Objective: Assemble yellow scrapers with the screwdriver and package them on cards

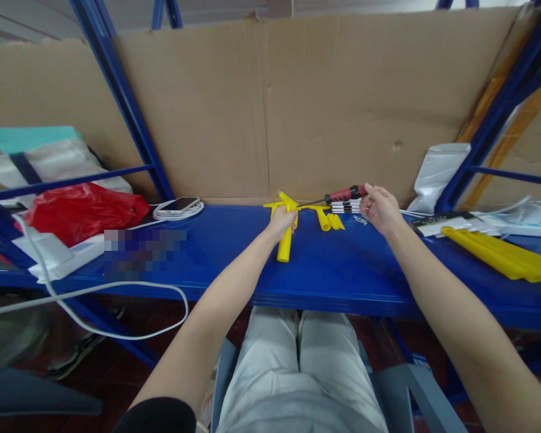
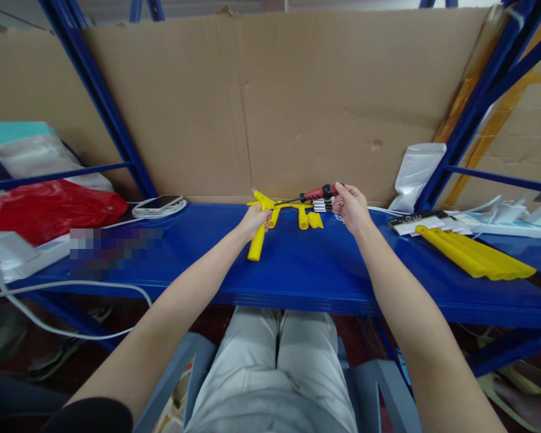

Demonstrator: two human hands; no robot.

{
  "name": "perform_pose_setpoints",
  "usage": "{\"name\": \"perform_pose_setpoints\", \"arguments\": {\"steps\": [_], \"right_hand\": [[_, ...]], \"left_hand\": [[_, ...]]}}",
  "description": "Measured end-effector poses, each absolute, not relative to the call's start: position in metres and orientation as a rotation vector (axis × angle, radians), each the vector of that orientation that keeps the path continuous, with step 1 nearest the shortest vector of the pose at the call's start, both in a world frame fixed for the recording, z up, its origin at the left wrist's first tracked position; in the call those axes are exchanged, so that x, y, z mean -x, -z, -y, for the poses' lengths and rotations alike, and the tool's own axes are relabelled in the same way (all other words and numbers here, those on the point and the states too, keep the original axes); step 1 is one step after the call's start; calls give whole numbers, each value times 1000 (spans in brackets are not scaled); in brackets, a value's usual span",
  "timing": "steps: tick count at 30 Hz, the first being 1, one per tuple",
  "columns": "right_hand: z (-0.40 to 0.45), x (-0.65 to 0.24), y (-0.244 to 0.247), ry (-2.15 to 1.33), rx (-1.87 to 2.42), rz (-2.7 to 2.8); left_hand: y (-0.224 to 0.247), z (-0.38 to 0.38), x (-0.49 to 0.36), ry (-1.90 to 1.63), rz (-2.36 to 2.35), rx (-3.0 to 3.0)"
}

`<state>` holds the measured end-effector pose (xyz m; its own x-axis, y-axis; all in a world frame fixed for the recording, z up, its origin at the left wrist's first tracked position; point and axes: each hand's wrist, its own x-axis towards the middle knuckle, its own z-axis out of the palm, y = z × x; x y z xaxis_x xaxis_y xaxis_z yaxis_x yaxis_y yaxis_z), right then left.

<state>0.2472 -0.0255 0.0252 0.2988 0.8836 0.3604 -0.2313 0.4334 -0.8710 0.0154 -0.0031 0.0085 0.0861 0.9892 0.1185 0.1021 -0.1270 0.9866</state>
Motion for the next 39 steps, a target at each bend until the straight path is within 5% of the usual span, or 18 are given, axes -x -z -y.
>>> {"name": "perform_pose_setpoints", "arguments": {"steps": [39], "right_hand": [[23, -250, -22, -832, 864, 1048]], "left_hand": [[-10, 6, -15, -1195, -1104, -1490]]}}
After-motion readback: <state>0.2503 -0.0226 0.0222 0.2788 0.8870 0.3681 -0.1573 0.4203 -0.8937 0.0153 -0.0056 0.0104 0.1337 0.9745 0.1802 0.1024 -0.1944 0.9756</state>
